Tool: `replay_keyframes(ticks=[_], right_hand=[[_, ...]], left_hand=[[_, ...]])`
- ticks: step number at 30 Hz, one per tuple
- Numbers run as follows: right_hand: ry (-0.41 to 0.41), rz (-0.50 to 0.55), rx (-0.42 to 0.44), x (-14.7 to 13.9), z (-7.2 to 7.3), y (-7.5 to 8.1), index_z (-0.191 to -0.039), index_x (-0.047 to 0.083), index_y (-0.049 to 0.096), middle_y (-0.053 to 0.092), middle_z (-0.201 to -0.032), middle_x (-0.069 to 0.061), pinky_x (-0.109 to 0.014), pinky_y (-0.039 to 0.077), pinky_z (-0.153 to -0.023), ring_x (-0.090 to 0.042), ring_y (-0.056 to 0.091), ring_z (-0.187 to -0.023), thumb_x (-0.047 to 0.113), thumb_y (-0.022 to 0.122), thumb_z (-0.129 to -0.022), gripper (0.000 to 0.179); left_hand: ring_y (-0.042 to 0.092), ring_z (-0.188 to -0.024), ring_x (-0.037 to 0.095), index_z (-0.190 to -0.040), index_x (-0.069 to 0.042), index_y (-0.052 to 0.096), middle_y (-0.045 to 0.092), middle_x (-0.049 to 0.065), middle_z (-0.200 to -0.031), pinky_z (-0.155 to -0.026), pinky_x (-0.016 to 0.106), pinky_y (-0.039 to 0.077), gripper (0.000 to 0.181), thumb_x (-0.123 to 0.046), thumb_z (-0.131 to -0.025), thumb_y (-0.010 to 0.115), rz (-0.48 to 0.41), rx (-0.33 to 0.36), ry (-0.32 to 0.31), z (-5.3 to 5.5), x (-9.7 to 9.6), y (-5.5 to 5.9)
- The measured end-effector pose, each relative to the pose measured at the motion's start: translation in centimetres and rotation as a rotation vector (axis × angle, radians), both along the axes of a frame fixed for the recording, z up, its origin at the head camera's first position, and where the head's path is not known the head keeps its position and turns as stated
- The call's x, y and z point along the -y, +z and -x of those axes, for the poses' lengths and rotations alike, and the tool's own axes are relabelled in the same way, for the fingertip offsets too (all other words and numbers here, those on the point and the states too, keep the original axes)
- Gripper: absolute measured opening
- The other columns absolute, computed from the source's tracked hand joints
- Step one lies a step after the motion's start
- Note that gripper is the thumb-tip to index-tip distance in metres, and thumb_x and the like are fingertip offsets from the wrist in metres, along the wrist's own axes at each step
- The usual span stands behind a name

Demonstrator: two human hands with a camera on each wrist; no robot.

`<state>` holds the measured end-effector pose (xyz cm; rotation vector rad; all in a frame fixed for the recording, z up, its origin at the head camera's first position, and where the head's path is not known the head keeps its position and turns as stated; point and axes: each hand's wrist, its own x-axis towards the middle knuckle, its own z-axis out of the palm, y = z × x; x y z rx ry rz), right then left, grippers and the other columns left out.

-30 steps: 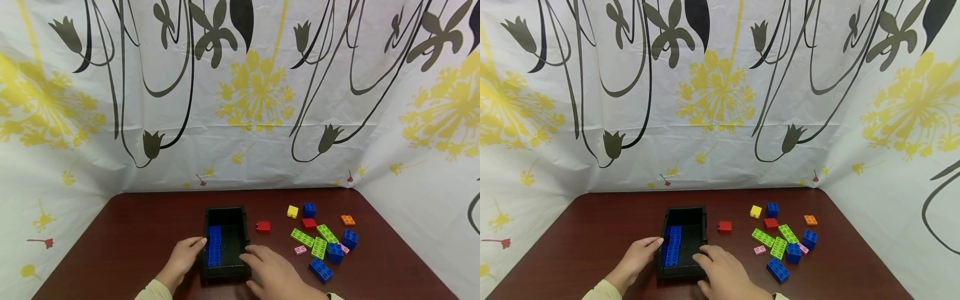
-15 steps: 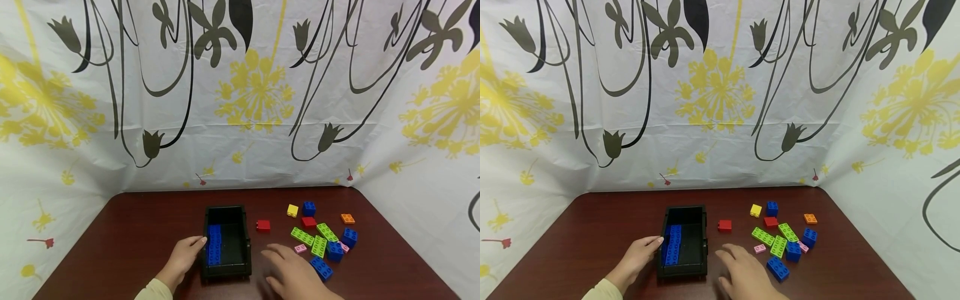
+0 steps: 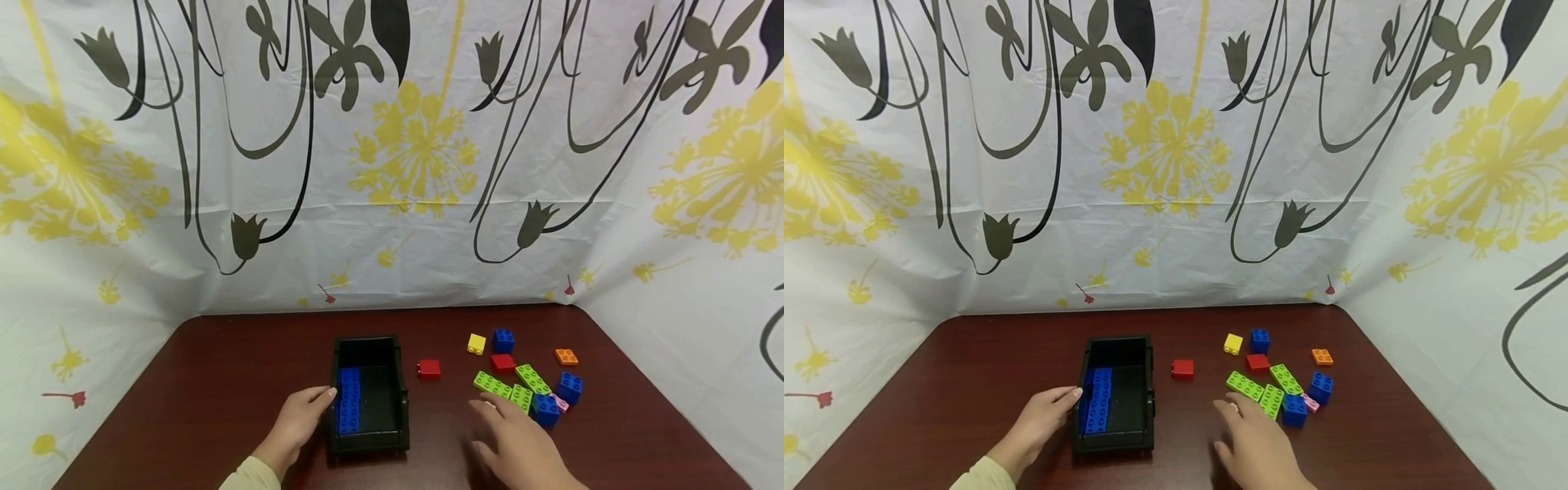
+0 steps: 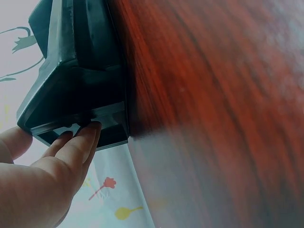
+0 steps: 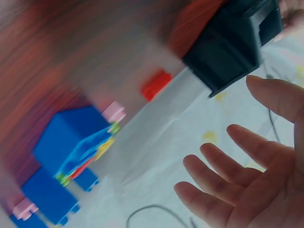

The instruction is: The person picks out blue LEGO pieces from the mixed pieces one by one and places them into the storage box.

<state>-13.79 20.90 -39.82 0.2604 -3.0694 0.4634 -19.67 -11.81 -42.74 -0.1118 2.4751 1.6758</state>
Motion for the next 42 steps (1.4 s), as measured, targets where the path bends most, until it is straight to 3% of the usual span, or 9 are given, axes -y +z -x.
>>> replay_keyframes(ticks=[5,15,25,42], right_hand=[[-0.082,-0.048,0.019,-1.5,0.2,-0.3,-0.125,0.013,0.063,0.057,-0.130,-0.010,-0.056,0.052,-0.089,-0.030,0.056,-0.115,0.032,0.082,-0.075,0.057],[-0.161,-0.107,0.094,-3.5,1.0,-1.1,-0.124,0.006,0.063,0.058,-0.125,-0.018,-0.059,0.052,-0.086,-0.037,0.057,-0.112,0.034,0.080,-0.078,0.057],[-0.200,-0.141,0.204,-4.9,1.7,-2.2,-0.120,-0.003,0.063,0.064,-0.112,-0.020,-0.060,0.053,-0.082,-0.039,0.061,-0.102,0.037,0.079,-0.078,0.061],[-0.209,-0.124,0.261,-5.5,2.3,-3.5,-0.119,-0.005,0.063,0.067,-0.102,-0.015,-0.058,0.053,-0.083,-0.030,0.065,-0.091,0.032,0.077,-0.081,0.054]], left_hand=[[0.053,-0.118,0.044,-0.130,0.007,0.055,0.054,0.028,-0.132,-0.092,0.051,0.052,0.050,-0.033,-0.100,0.053,-0.003,-0.003,-0.003,0.0,0.0,0.1],[0.054,-0.118,0.043,-0.130,0.007,0.056,0.054,0.028,-0.132,-0.091,0.050,0.052,0.050,-0.033,-0.100,0.053,0.003,-0.008,0.000,-0.1,0.0,0.0],[0.052,-0.120,0.044,-0.130,0.007,0.056,0.053,0.028,-0.133,-0.092,0.050,0.052,0.052,-0.035,-0.100,0.054,0.004,-0.001,0.003,-0.1,0.0,0.0],[0.052,-0.119,0.045,-0.131,0.007,0.055,0.052,0.029,-0.133,-0.091,0.051,0.052,0.053,-0.036,-0.100,0.054,-0.002,0.001,0.000,0.0,-0.1,-0.1]])
